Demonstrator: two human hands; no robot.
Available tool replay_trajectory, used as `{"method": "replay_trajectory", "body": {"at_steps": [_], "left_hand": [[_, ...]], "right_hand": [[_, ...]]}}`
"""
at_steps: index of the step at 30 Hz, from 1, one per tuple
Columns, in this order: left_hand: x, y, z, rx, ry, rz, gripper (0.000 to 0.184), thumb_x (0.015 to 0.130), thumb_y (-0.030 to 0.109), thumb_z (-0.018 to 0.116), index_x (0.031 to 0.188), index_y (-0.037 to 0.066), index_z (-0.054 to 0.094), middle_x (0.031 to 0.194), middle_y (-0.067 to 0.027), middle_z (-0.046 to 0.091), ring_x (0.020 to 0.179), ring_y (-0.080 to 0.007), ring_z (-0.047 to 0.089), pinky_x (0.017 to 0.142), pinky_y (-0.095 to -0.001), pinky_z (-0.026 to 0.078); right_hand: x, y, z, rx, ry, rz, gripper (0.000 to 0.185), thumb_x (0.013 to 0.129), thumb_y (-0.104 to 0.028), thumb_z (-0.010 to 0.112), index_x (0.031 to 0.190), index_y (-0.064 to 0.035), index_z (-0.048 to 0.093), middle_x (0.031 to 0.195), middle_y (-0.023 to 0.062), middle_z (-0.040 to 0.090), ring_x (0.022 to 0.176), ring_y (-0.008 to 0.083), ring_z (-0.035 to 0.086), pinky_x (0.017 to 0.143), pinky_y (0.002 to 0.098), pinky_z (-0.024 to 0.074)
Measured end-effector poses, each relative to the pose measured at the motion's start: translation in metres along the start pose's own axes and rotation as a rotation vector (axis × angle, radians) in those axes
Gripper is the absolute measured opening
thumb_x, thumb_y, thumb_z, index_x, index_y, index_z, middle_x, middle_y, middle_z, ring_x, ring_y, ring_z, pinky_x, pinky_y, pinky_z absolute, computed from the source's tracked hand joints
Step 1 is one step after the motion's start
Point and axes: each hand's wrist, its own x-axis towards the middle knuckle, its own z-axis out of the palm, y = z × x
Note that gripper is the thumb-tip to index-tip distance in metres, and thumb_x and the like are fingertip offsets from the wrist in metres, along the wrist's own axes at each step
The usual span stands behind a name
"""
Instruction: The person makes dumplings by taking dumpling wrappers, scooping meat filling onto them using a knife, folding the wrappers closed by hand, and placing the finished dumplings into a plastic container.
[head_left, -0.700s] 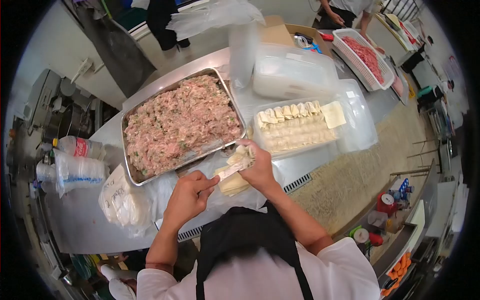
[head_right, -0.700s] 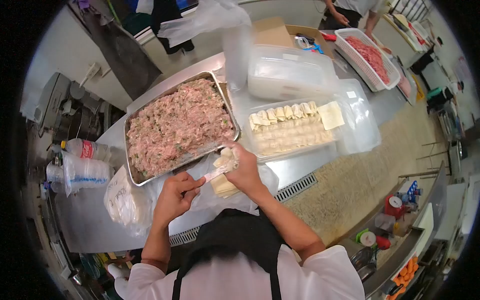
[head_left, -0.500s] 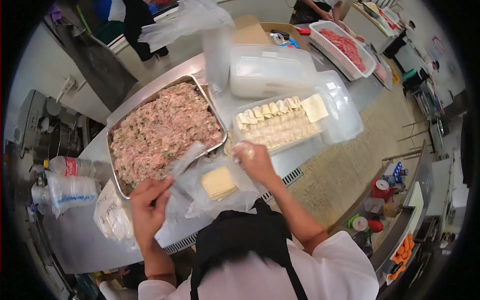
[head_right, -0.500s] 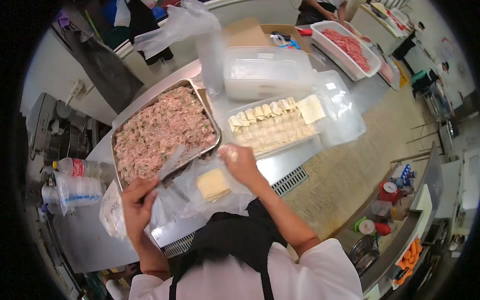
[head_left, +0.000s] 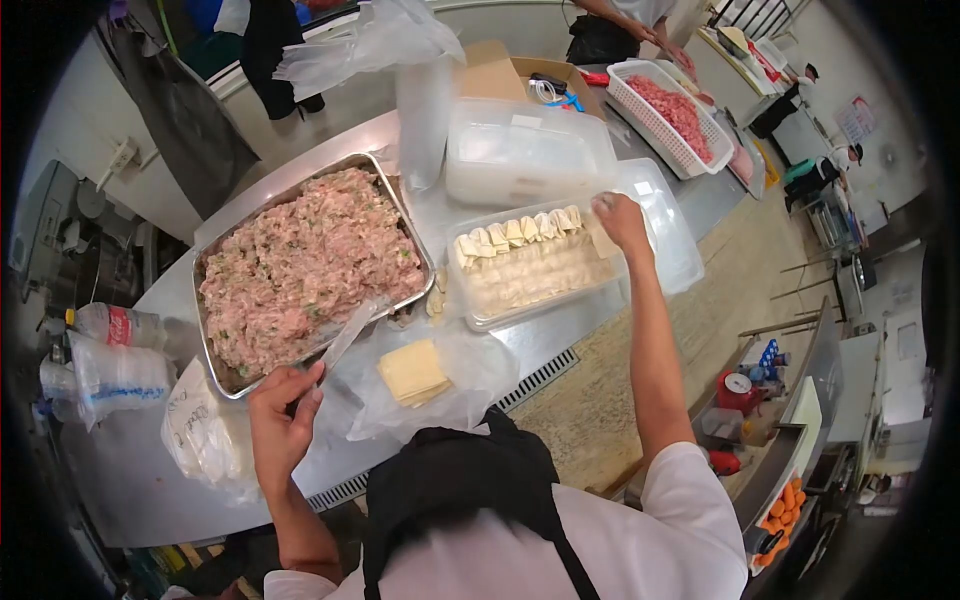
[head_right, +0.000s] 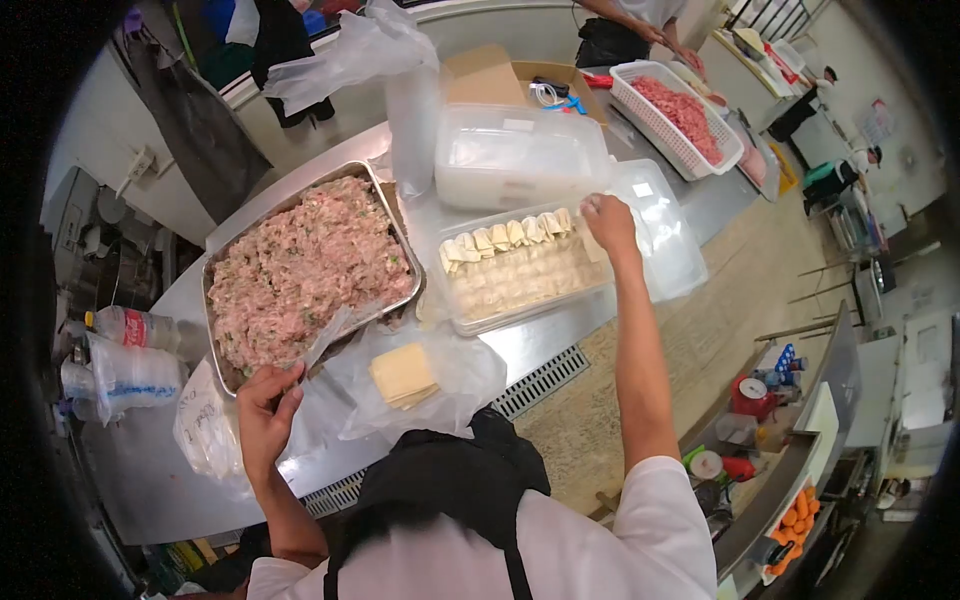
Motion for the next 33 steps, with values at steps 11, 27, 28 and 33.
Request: {"method": "replay_trajectory", "body": {"at_steps": [11,27,28,33], "left_hand": [[-0.007,-0.008,-0.003,0.005,0.012,-0.034,0.037,0.075,-0.011,0.068,0.11,-0.001,0.074,0.077,-0.0086,0.06,0.07,-0.0158,0.054,0.063,-0.0263,0.04],[-0.011,-0.018,-0.006,0.028,-0.008,-0.152,0.039,0.075,-0.011,0.069,0.112,0.001,0.074,0.077,-0.0082,0.06,0.07,-0.0146,0.053,0.063,-0.0264,0.042],[-0.011,-0.018,-0.006,0.026,-0.006,-0.153,0.039,0.075,-0.011,0.069,0.112,0.001,0.074,0.077,-0.0082,0.06,0.07,-0.0146,0.053,0.063,-0.0264,0.042],[-0.012,-0.021,-0.007,0.027,0.007,-0.138,0.039,0.075,-0.01,0.068,0.112,0.001,0.074,0.077,-0.0087,0.062,0.069,-0.0144,0.053,0.064,-0.0264,0.042]], "right_hand": [[0.001,0.003,0.025,-0.035,-0.012,0.148,0.024,0.072,-0.013,0.08,0.091,-0.0002,0.072,0.082,0.0185,0.072,0.074,0.0318,0.07,0.07,0.039,0.0553],[-0.043,-0.022,0.024,-0.103,-0.029,-0.266,0.049,0.082,0.008,0.054,0.126,-0.0106,0.067,0.131,0.0195,0.06,0.123,0.0367,0.055,0.103,0.0411,0.0468],[-0.043,-0.021,0.024,-0.104,-0.03,-0.269,0.049,0.082,0.008,0.054,0.126,-0.0106,0.067,0.131,0.0195,0.06,0.123,0.0367,0.055,0.103,0.0411,0.0468],[-0.046,-0.05,0.013,-0.061,-0.067,-0.301,0.054,0.08,0.011,0.053,0.128,-0.0101,0.065,0.135,0.0184,0.056,0.124,0.0362,0.054,0.104,0.0401,0.0461]]}}
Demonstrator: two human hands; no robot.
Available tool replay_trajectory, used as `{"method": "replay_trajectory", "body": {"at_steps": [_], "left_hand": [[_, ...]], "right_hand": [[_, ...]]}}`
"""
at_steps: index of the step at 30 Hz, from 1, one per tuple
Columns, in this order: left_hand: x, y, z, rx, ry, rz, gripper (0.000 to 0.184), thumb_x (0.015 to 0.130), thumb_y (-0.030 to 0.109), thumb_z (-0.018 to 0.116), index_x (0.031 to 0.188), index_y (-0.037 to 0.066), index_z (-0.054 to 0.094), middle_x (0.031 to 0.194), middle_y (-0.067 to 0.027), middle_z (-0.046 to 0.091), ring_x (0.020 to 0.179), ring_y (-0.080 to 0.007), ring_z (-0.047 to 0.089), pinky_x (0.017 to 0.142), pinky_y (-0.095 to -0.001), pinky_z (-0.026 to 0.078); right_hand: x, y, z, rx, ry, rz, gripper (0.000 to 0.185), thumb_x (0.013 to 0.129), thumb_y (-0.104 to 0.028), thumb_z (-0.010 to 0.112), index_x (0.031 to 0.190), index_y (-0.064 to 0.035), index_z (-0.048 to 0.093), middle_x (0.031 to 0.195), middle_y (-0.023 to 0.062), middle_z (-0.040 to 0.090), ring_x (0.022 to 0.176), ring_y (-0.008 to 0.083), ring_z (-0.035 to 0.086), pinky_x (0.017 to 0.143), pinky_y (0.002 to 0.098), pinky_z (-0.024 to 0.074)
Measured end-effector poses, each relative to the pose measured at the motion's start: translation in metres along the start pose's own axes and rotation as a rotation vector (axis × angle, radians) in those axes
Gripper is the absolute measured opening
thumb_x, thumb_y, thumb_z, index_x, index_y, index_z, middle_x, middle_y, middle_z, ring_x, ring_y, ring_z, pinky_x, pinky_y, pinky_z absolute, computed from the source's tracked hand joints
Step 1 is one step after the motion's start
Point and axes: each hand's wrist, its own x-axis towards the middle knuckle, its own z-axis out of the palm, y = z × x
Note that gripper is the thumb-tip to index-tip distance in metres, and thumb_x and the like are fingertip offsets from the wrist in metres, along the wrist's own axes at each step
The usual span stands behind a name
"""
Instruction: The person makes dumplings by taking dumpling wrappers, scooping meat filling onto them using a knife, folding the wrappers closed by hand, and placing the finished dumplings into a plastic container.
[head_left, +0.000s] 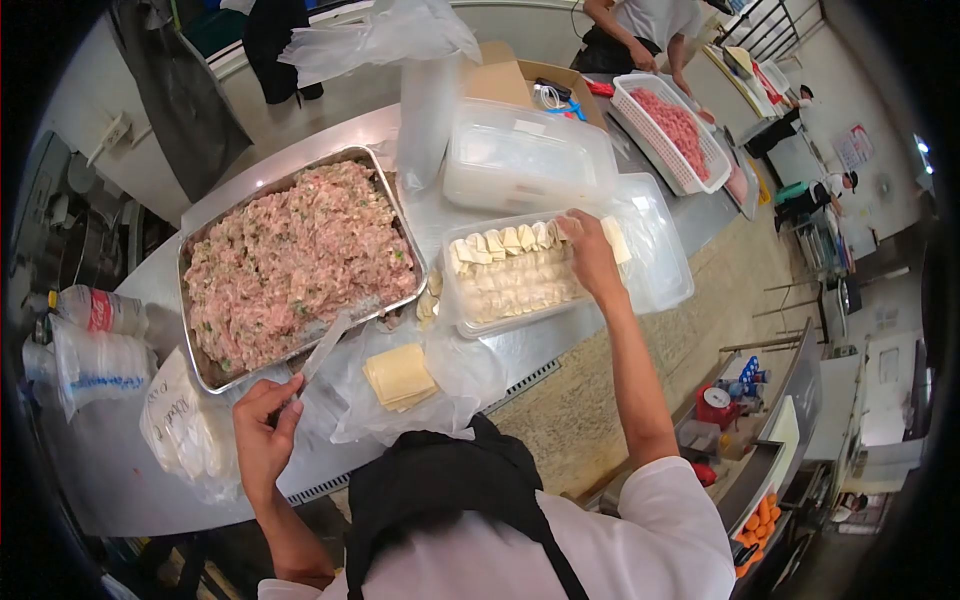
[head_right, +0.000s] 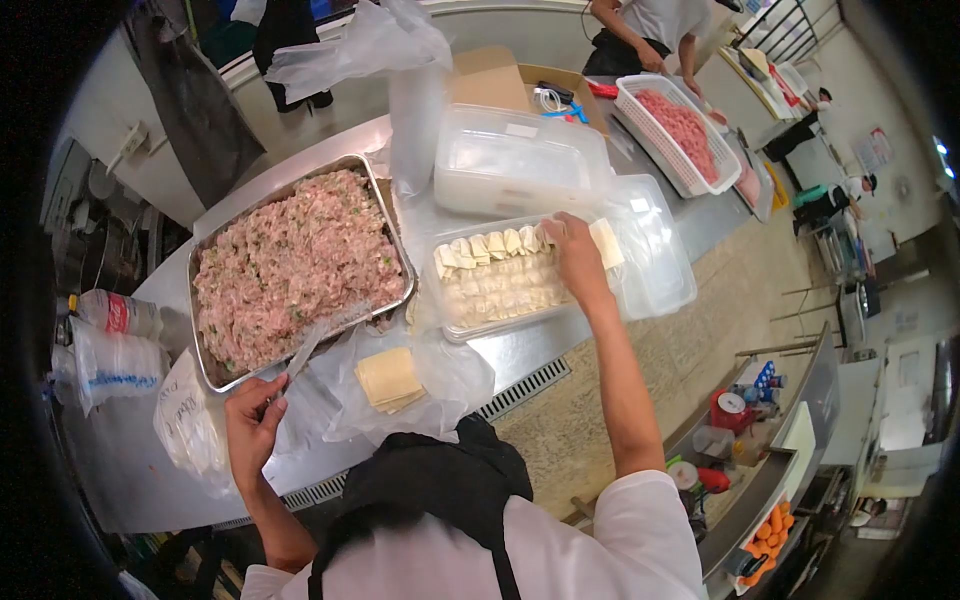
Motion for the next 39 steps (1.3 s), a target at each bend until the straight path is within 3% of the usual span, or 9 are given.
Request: {"method": "replay_trajectory", "body": {"at_steps": [6,10,15,25,30,34,36,39], "left_hand": [[-0.001,0.001,0.001,-0.045,0.016,-0.009,0.039,0.074,-0.011,0.067,0.112,0.0,0.074,0.078,-0.0085,0.061,0.068,-0.0144,0.053,0.063,-0.0258,0.041],[-0.003,-0.003,-0.001,-0.052,0.018,-0.005,0.039,0.074,-0.01,0.066,0.112,0.0,0.073,0.077,-0.0082,0.06,0.067,-0.0143,0.052,0.063,-0.0258,0.041],[-0.004,-0.002,-0.001,-0.047,0.02,-0.007,0.039,0.075,-0.009,0.067,0.112,0.0,0.073,0.076,-0.0076,0.058,0.066,-0.014,0.051,0.061,-0.0261,0.039],[-0.008,-0.001,-0.006,-0.01,0.028,-0.018,0.039,0.075,-0.009,0.067,0.113,0.002,0.074,0.076,-0.0067,0.057,0.066,-0.0137,0.05,0.061,-0.0263,0.039],[-0.007,0.006,-0.003,-0.025,0.022,-0.019,0.039,0.076,-0.01,0.067,0.112,0.001,0.074,0.077,-0.0069,0.058,0.067,-0.0142,0.051,0.062,-0.0264,0.041],[-0.009,-0.003,-0.003,-0.054,0.03,-0.033,0.038,0.076,-0.01,0.067,0.112,0.0,0.074,0.079,-0.0077,0.06,0.068,-0.0145,0.052,0.063,-0.0262,0.042],[-0.011,-0.011,-0.004,-0.092,0.061,-0.022,0.038,0.076,-0.01,0.067,0.112,0.0,0.074,0.08,-0.0089,0.062,0.069,-0.0149,0.053,0.064,-0.0262,0.042],[-0.012,-0.015,-0.007,-0.052,0.06,-0.05,0.037,0.076,-0.009,0.067,0.112,-0.001,0.073,0.081,-0.0094,0.063,0.069,-0.0153,0.053,0.064,-0.0264,0.042]], "right_hand": [[0.0,-0.023,0.006,-0.024,-0.126,-0.105,0.059,0.075,0.013,0.055,0.129,-0.0092,0.063,0.13,0.0169,0.058,0.127,0.0357,0.051,0.104,0.0401,0.0462],[0.002,-0.03,0.005,-0.033,-0.125,-0.094,0.06,0.075,0.013,0.055,0.13,-0.0089,0.062,0.129,0.0173,0.058,0.127,0.0359,0.051,0.104,0.0409,0.0463],[0.009,-0.06,0.004,0.044,-0.115,-0.23,0.069,0.07,0.016,0.055,0.134,-0.0087,0.059,0.133,0.0189,0.055,0.127,0.0375,0.05,0.107,0.0428,0.0437],[0.014,-0.077,0.016,-0.002,-0.153,-0.28,0.064,0.07,0.012,0.058,0.131,-0.0078,0.06,0.133,0.0188,0.054,0.127,0.0372,0.05,0.107,0.0438,0.0431],[0.016,-0.094,0.032,0.049,-0.144,-0.406,0.063,0.071,0.011,0.058,0.13,-0.0084,0.06,0.134,0.019,0.054,0.127,0.0377,0.049,0.108,0.0439,0.0422],[0.014,-0.091,0.03,0.064,-0.14,-0.4,0.063,0.071,0.011,0.059,0.131,-0.0076,0.06,0.134,0.0193,0.055,0.127,0.0379,0.05,0.106,0.0439,0.0438],[0.013,-0.086,0.019,0.159,-0.11,-0.257,0.06,0.072,0.009,0.06,0.13,-0.0057,0.06,0.132,0.0195,0.055,0.126,0.0382,0.051,0.103,0.0436,0.046],[0.01,-0.046,0.0,0.112,0.121,0.031,0.046,0.071,0.006,0.063,0.117,-0.0033,0.066,0.123,0.0187,0.06,0.116,0.0372,0.055,0.096,0.0431,0.0486]]}}
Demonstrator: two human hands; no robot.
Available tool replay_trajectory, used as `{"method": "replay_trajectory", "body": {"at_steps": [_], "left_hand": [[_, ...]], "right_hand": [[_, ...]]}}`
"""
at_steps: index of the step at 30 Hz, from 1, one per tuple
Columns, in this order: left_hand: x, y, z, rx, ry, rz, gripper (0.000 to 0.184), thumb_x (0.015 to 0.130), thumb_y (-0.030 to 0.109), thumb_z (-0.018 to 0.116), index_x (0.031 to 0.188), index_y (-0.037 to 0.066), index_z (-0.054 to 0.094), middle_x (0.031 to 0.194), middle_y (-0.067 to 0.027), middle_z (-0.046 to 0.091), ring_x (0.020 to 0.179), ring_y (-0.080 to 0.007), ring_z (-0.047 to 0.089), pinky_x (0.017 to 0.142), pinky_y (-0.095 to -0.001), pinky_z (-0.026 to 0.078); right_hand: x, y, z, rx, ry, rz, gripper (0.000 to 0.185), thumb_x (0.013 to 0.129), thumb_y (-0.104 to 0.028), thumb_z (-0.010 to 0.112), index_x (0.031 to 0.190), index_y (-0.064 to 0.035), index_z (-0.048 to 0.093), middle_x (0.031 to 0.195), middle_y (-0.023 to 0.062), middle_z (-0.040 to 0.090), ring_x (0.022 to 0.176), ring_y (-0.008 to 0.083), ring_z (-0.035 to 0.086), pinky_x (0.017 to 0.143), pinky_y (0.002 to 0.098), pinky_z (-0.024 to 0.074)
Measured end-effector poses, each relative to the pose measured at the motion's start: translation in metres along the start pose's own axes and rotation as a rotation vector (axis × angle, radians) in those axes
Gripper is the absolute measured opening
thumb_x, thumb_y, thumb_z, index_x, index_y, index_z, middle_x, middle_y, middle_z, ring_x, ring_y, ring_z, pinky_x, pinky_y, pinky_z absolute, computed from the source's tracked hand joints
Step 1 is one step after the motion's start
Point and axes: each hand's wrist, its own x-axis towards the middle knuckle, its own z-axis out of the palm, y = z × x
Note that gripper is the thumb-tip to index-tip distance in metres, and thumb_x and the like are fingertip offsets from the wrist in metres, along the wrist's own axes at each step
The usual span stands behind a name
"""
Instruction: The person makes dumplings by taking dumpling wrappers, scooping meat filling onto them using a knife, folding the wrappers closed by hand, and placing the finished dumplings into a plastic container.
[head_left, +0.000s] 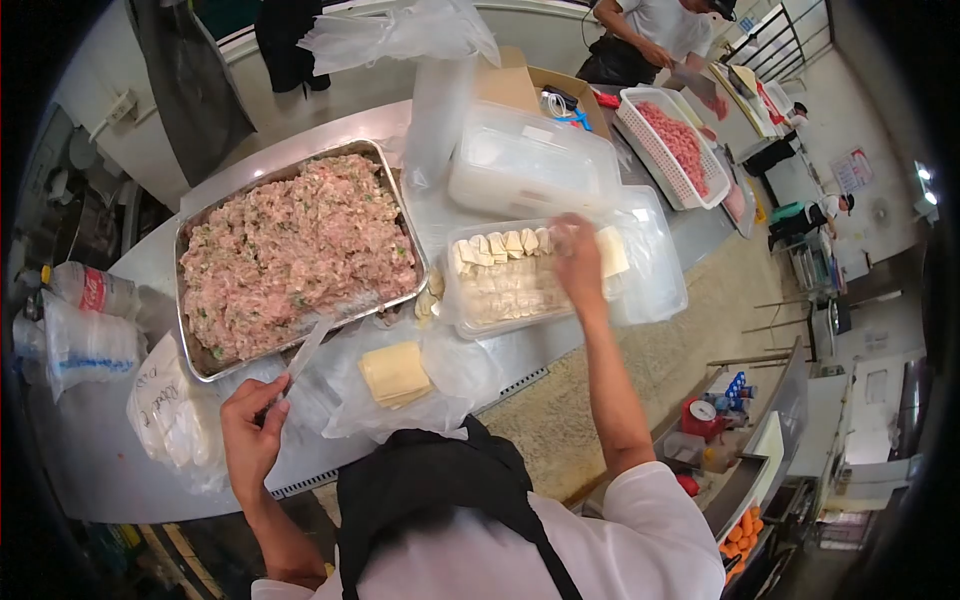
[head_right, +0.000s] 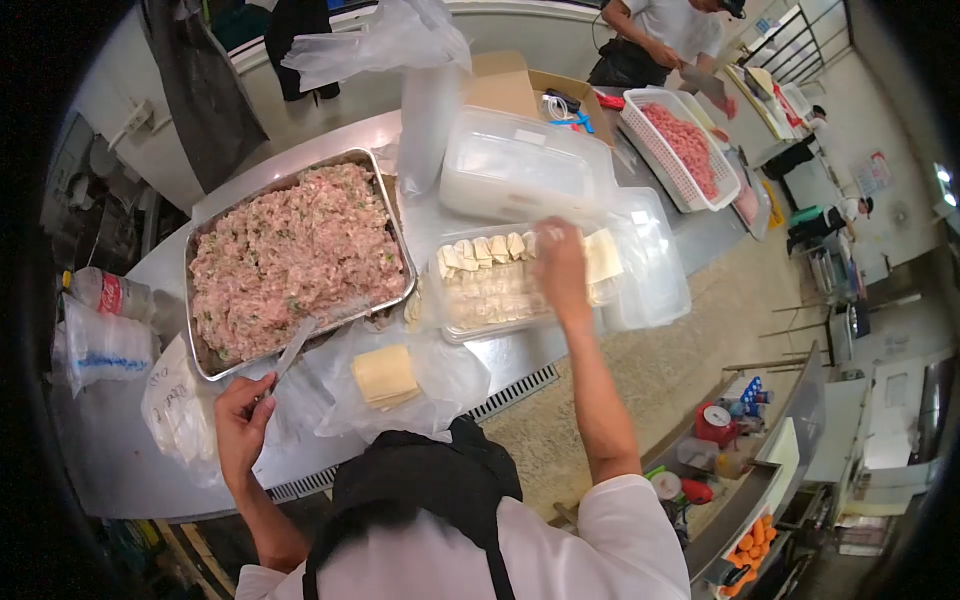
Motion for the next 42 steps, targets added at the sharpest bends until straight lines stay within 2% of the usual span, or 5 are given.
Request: {"method": "replay_trajectory", "body": {"at_steps": [7,18,25,34,42], "left_hand": [[0.002,0.001,0.003,0.003,-0.014,-0.003,0.037,0.076,-0.009,0.068,0.112,-0.001,0.073,0.079,-0.0096,0.062,0.069,-0.0157,0.053,0.063,-0.027,0.042],[0.006,-0.004,0.0,0.03,-0.003,0.008,0.037,0.076,-0.007,0.067,0.112,-0.001,0.073,0.079,-0.0099,0.061,0.068,-0.0166,0.054,0.063,-0.0283,0.042],[0.014,-0.008,-0.003,0.172,-0.044,-0.019,0.04,0.08,-0.004,0.063,0.119,0.001,0.069,0.083,-0.0133,0.064,0.07,-0.0212,0.057,0.065,-0.0325,0.044],[0.068,0.001,0.0,0.611,-0.248,0.152,0.04,0.08,-0.003,0.059,0.117,0.007,0.071,0.086,-0.0209,0.064,0.087,-0.0398,0.061,0.08,-0.0474,0.048],[0.145,-0.039,0.097,0.804,-0.482,0.277,0.04,0.075,0.002,0.059,0.113,0.01,0.073,0.088,-0.0226,0.069,0.089,-0.04,0.067,0.079,-0.0502,0.053]], "right_hand": [[-0.011,0.086,-0.045,-0.494,0.113,0.565,0.031,0.072,-0.017,0.084,0.096,-0.0022,0.07,0.096,0.0144,0.067,0.094,0.0353,0.064,0.084,0.0449,0.0512],[-0.025,0.129,-0.069,0.083,0.315,0.638,0.024,0.082,-0.021,0.079,0.088,-0.0014,0.066,0.078,0.0076,0.068,0.066,0.0206,0.062,0.067,0.033,0.051],[-0.044,0.052,-0.135,1.513,0.556,0.55,0.037,0.094,-0.014,0.066,0.127,-0.0042,0.052,0.122,0.0104,0.061,0.114,0.0257,0.062,0.093,0.0411,0.0538],[-0.056,-0.029,-0.09,1.807,0.39,0.607,0.056,0.099,-0.011,0.057,0.149,0.0008,0.036,0.148,0.0131,0.048,0.141,0.0284,0.041,0.117,0.0486,0.0329],[-0.095,-0.084,-0.023,1.671,0.004,0.977,0.046,0.098,-0.009,0.057,0.141,0.0009,0.045,0.137,0.0169,0.057,0.122,0.0287,0.06,0.102,0.0439,0.0515]]}}
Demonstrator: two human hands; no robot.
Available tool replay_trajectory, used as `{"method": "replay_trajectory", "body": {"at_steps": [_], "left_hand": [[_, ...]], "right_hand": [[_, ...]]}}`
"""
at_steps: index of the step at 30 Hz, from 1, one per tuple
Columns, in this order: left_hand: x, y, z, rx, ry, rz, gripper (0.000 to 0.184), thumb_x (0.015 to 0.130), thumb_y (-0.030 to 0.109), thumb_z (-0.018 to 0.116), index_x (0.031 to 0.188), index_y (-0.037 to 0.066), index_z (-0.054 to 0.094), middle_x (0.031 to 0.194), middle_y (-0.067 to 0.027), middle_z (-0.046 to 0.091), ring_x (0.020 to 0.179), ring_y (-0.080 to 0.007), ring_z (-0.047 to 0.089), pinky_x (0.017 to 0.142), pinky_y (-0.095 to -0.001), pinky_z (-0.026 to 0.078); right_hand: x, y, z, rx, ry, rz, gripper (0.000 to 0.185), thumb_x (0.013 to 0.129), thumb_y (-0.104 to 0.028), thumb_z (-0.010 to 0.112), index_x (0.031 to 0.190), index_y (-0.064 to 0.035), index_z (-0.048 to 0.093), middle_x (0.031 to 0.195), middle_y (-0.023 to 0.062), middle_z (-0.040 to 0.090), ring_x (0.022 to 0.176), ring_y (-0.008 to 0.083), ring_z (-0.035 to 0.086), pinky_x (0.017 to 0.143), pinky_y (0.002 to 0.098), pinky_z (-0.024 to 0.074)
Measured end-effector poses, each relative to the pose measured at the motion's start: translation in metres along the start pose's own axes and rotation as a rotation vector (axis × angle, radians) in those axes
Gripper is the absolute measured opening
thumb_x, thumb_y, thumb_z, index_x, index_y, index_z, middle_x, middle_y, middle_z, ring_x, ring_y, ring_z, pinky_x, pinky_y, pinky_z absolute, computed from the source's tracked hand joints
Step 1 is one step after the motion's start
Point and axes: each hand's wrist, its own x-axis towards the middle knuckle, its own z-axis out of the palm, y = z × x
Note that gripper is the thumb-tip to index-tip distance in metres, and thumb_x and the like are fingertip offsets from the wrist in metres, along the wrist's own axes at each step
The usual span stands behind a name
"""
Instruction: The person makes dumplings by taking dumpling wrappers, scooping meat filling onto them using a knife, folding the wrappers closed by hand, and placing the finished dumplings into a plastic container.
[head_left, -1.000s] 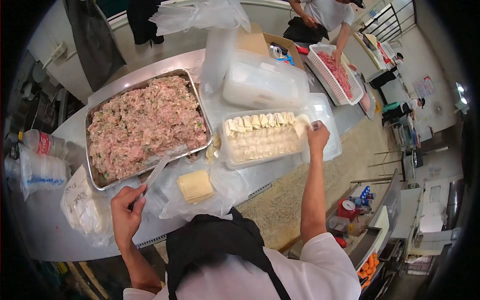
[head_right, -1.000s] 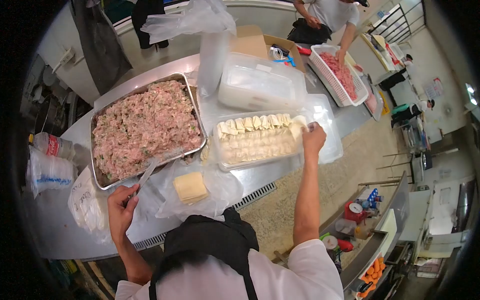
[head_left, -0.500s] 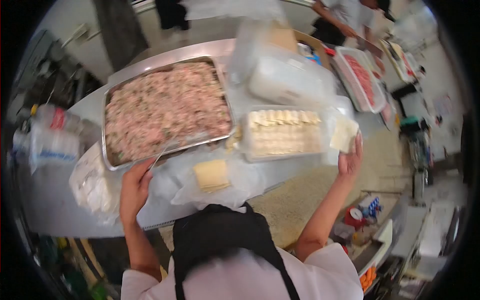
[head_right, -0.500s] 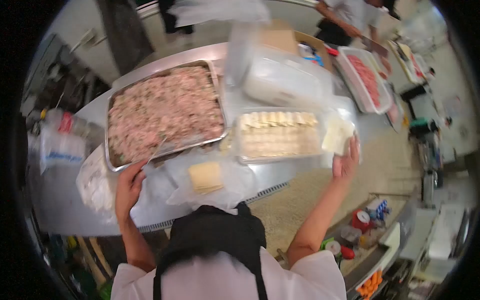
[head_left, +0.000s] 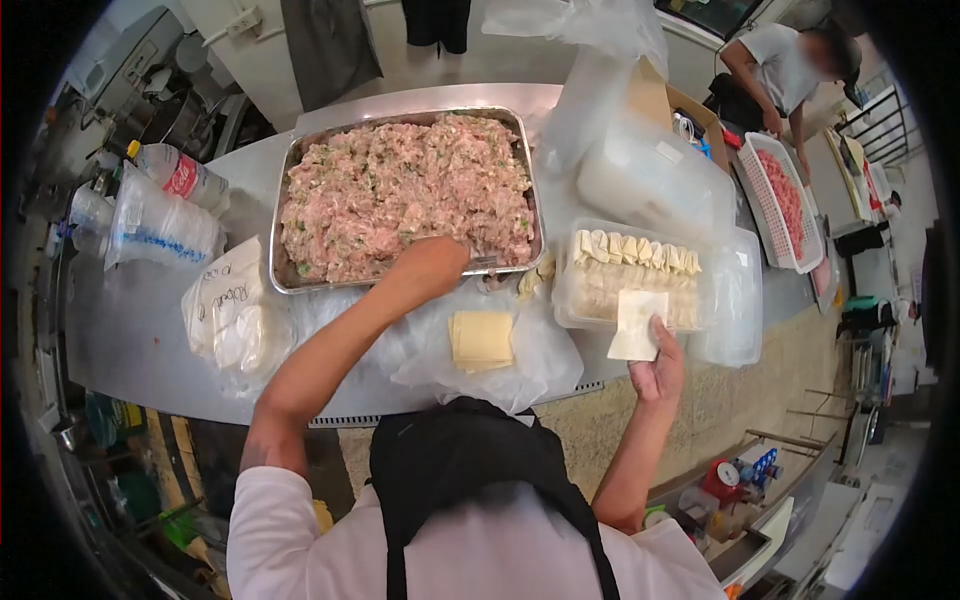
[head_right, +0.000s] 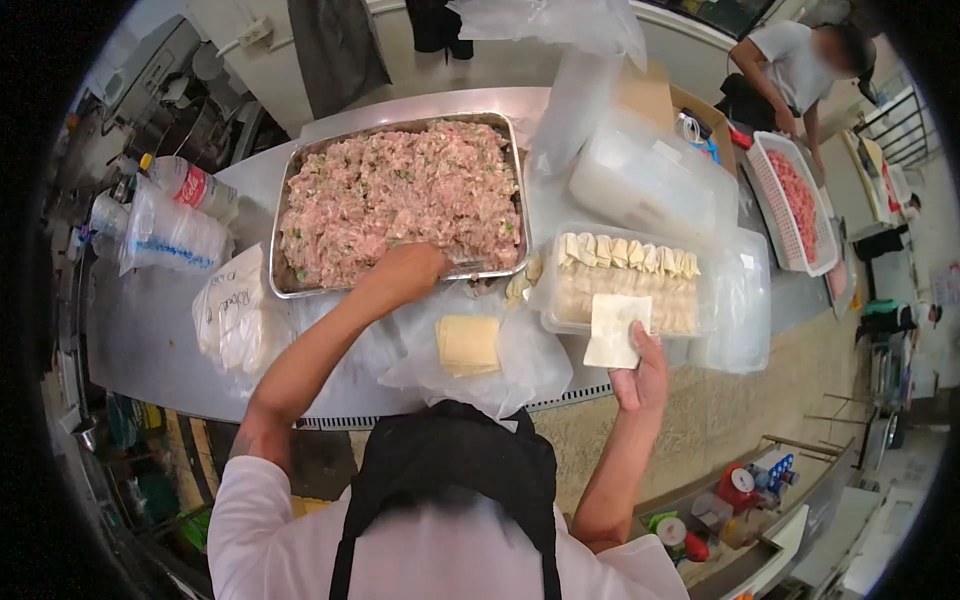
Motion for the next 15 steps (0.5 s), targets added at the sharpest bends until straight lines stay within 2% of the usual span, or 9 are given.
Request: {"method": "replay_trajectory", "body": {"at_steps": [2,4,5,6,8,10,11,13,15], "left_hand": [[0.01,0.002,-0.012,0.047,-0.057,0.041,0.04,0.075,0.004,0.06,0.113,0.011,0.073,0.088,-0.0228,0.07,0.09,-0.04,0.068,0.08,-0.0505,0.054],[0.003,0.01,-0.055,0.11,-0.22,-0.039,0.036,0.077,0.005,0.06,0.109,0.011,0.074,0.091,-0.022,0.07,0.092,-0.0403,0.068,0.083,-0.0498,0.054],[0.006,0.01,-0.051,0.116,-0.225,-0.03,0.036,0.077,0.005,0.06,0.109,0.011,0.074,0.091,-0.022,0.07,0.092,-0.0403,0.068,0.083,-0.0498,0.054],[0.009,0.009,-0.043,0.112,-0.154,0.014,0.033,0.077,0.005,0.06,0.106,0.011,0.075,0.091,-0.0217,0.071,0.092,-0.0402,0.068,0.083,-0.0499,0.054],[0.015,0.002,-0.021,0.102,-0.085,0.051,0.031,0.077,0.005,0.06,0.103,0.011,0.076,0.092,-0.0214,0.071,0.091,-0.0401,0.069,0.083,-0.0501,0.054],[0.017,-0.003,-0.011,0.052,-0.171,0.065,0.029,0.076,0.005,0.062,0.1,0.01,0.077,0.093,-0.0226,0.071,0.091,-0.0401,0.069,0.082,-0.0497,0.055],[0.014,-0.009,-0.02,0.053,-0.171,0.065,0.029,0.076,0.005,0.062,0.1,0.01,0.077,0.093,-0.0226,0.071,0.091,-0.0401,0.069,0.082,-0.0497,0.055],[-0.003,-0.001,-0.076,0.077,-0.211,0.05,0.017,0.076,0.008,0.062,0.087,0.0,0.073,0.092,-0.0246,0.071,0.089,-0.0416,0.07,0.079,-0.0499,0.056],[-0.001,-0.021,-0.061,0.101,-0.17,0.02,0.017,0.076,0.007,0.062,0.087,0.0,0.073,0.092,-0.0246,0.071,0.09,-0.0419,0.069,0.08,-0.05,0.056]], "right_hand": [[-0.015,-0.013,0.016,0.309,-0.066,-0.078,0.043,0.099,-0.012,0.057,0.139,0.001,0.047,0.135,0.0146,0.059,0.12,0.0272,0.061,0.102,0.0446,0.0515],[-0.02,-0.011,0.013,0.259,-0.11,-0.046,0.044,0.099,-0.013,0.057,0.139,0.0015,0.046,0.136,0.015,0.059,0.121,0.028,0.06,0.104,0.046,0.0499],[-0.024,-0.008,0.012,0.203,-0.162,0.002,0.044,0.1,-0.014,0.056,0.14,0.0019,0.046,0.137,0.0154,0.058,0.123,0.0287,0.06,0.105,0.0475,0.0483],[-0.021,0.004,0.003,0.209,-0.157,-0.004,0.044,0.1,-0.014,0.056,0.14,0.0019,0.046,0.137,0.0154,0.058,0.123,0.0287,0.06,0.105,0.0475,0.0483],[-0.012,0.037,-0.02,-0.06,-0.032,0.171,0.048,0.098,-0.016,0.058,0.141,0.0029,0.045,0.138,0.0187,0.057,0.127,0.033,0.056,0.109,0.0515,0.0439],[-0.021,0.034,-0.003,0.071,-0.103,0.213,0.05,0.097,-0.015,0.058,0.141,0.004,0.044,0.139,0.0205,0.056,0.13,0.0349,0.054,0.112,0.0528,0.0414],[-0.027,0.029,0.004,0.177,-0.118,0.161,0.052,0.096,-0.013,0.057,0.142,0.0047,0.043,0.14,0.0216,0.055,0.131,0.0362,0.053,0.112,0.0541,0.0413],[-0.035,0.024,0.014,0.287,-0.121,0.103,0.053,0.095,-0.012,0.057,0.143,0.0054,0.041,0.141,0.0226,0.053,0.132,0.0375,0.051,0.111,0.0553,0.0411],[-0.033,0.023,0.023,0.35,-0.353,0.132,0.056,0.094,-0.009,0.056,0.145,0.0061,0.038,0.145,0.0253,0.048,0.135,0.0403,0.047,0.112,0.0589,0.0395]]}}
